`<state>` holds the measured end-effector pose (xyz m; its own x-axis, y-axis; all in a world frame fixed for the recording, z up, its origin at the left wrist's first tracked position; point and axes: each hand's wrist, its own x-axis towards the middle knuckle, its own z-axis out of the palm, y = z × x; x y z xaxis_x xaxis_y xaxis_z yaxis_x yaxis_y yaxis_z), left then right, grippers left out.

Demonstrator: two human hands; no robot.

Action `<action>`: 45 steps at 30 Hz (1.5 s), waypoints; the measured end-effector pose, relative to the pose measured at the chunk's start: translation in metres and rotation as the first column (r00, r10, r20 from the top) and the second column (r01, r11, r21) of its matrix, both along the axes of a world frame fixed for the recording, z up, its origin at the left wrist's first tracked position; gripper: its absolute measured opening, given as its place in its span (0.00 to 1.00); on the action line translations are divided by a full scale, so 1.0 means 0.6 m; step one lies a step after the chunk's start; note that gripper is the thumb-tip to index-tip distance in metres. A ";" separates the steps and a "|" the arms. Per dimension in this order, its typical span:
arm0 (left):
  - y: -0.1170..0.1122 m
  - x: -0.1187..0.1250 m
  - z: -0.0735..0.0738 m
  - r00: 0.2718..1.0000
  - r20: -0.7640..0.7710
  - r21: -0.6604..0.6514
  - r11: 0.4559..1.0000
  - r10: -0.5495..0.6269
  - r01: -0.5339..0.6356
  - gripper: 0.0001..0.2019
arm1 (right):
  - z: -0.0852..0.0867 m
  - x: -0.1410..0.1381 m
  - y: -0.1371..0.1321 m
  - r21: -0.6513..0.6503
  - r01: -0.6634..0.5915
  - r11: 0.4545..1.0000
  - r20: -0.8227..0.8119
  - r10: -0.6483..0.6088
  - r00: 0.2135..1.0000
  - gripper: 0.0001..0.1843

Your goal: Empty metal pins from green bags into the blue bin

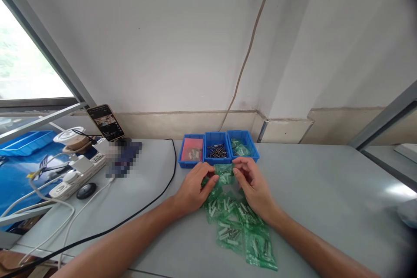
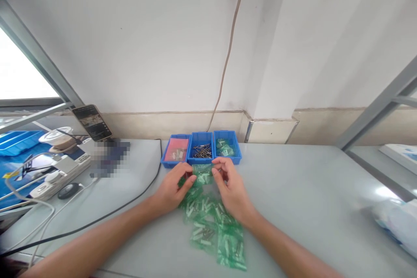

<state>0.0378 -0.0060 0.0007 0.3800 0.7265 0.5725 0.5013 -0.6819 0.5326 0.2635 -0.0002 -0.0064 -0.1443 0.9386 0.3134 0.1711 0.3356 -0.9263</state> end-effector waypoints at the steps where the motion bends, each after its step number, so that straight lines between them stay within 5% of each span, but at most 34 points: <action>1: 0.000 0.000 0.000 1.000 0.001 -0.002 1.000 0.000 0.000 0.07 | 0.001 0.000 -0.001 0.003 0.007 1.000 -0.004 -0.007 1.000 0.13; 18: 0.003 0.000 -0.001 0.999 0.035 -0.037 0.999 0.009 -0.008 0.08 | 0.004 0.006 -0.001 0.078 0.029 0.996 0.110 -0.037 0.993 0.05; 31: 0.004 -0.003 0.001 0.999 0.028 -0.083 0.996 0.023 -0.020 0.11 | -0.001 0.007 0.002 0.098 -0.019 0.995 0.137 0.005 0.991 0.11; 37: 0.002 0.000 0.007 0.999 0.047 -0.077 0.997 -0.006 0.010 0.10 | 0.004 0.008 0.005 0.165 -0.034 0.986 0.186 0.003 0.982 0.05; 45: 0.002 0.001 0.002 0.998 0.065 -0.016 1.000 0.022 -0.021 0.11 | 0.017 0.003 -0.002 0.164 -0.090 0.982 0.218 0.053 0.975 0.15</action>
